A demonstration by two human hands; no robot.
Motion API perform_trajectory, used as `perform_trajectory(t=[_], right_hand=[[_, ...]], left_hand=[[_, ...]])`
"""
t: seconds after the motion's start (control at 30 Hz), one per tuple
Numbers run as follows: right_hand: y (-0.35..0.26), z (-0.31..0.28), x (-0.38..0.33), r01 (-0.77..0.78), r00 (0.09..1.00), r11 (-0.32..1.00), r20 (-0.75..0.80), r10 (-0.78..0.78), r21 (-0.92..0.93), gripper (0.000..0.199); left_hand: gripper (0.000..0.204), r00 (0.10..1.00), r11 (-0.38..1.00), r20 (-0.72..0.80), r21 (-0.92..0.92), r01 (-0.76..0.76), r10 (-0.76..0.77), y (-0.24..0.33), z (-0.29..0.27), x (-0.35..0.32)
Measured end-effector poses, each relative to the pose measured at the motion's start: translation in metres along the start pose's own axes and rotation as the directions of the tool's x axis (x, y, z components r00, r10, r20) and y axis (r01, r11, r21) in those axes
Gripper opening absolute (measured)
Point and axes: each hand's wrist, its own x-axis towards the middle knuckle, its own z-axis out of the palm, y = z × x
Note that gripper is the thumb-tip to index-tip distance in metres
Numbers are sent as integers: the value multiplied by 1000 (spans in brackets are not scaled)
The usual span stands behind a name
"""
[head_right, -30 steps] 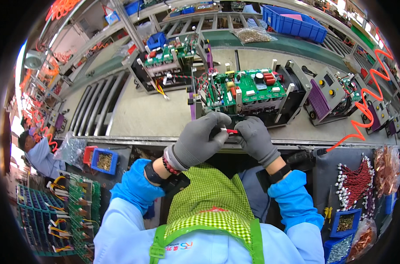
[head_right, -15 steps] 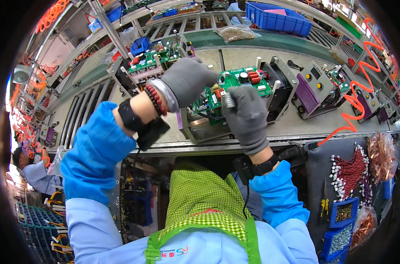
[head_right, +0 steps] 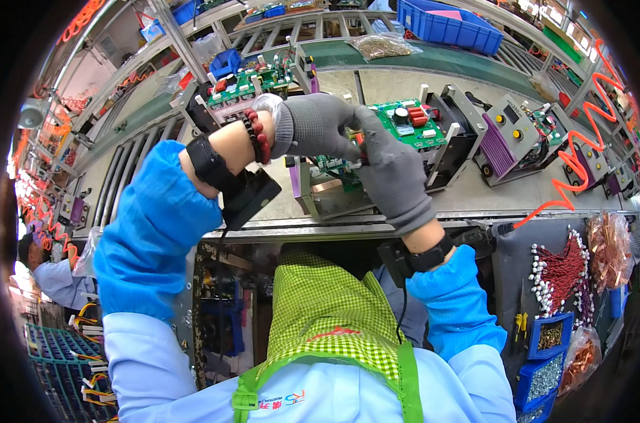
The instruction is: Assembling electronic components and connecting internal wiring for power inverters on a factory assembly line.
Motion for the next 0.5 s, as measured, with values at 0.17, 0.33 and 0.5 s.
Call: perform_trajectory(t=[0.17, 0.33, 0.5], right_hand=[[-4, 1, 4, -64, 998, 996, -4, 64, -69, 64], [4, -2, -11, -126, 992, 992, -12, 126, -15, 36], [4, 4, -22, -166, 973, 981, -143, 180, 105, 22]], left_hand=[[49, 996, 998, 84, 62, 27, -32, 8, -6, -3], [23, 999, 990, -21, 137, -45, 49, 0, 2, -1], [15, 983, 955, -177, 298, 4, 51, -3, 20, 7]])
